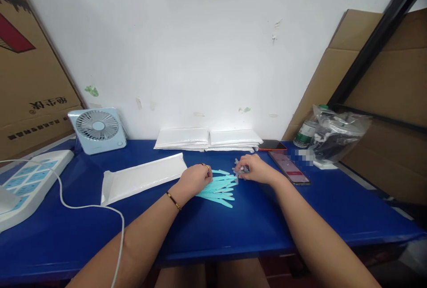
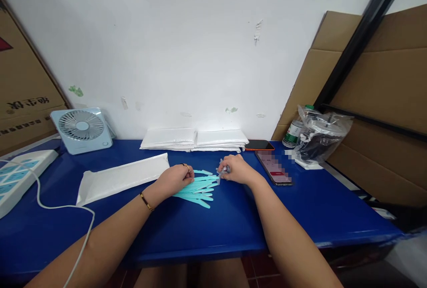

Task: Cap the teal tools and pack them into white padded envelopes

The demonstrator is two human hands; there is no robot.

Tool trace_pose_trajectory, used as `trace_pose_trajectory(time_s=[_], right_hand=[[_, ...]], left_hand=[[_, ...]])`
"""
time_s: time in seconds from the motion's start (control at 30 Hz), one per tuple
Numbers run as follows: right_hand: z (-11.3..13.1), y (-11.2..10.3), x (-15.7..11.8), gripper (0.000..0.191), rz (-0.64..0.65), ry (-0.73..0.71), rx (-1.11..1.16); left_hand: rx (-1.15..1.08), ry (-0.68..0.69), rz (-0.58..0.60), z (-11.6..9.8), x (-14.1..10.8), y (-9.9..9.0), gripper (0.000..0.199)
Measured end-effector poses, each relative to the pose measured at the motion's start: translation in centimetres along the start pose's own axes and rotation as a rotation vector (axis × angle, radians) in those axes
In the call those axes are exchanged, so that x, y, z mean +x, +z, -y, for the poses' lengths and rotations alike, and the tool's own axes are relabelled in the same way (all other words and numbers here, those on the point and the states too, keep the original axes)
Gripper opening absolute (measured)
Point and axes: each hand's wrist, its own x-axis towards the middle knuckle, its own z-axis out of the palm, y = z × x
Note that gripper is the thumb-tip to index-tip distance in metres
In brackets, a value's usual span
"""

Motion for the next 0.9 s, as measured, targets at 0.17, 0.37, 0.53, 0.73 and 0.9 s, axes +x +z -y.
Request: trace_pose_trajectory(time_s=[0.17, 0.37, 0.53, 0.73, 0.9], right_hand=[[-0.4, 0.3, 0.1, 0.011, -0.020, 0.076, -0.068], [-0.8, 0.7, 0.2, 0.013, -0.058, 0.134, -0.126], [-0.3, 1.0, 0.4, 0.012, -0.100, 0.112, -0.219], [-0.3, 1.0, 0.4, 0.012, -0.156, 0.098, 0.132], [-0.3, 0.8, 0.3, 0.023, -0.108, 0.126, 0.426]], left_hand=[[-0.101, -0.042, -0.025, 0.9, 0.3, 0.1, 0.013], [-0.199, -0.036, -0.098, 1.3, 0.4, 0.0, 0.014], [-0.323, 0.010, -0.125, 1.5, 0.5, 0.2, 0.014], [-0.358, 0.023, -0.147, 1.7, 0.8, 0.5, 0.013], [-0.369, 0.012, -0.160, 1.6, 0.7, 0.1, 0.013]])
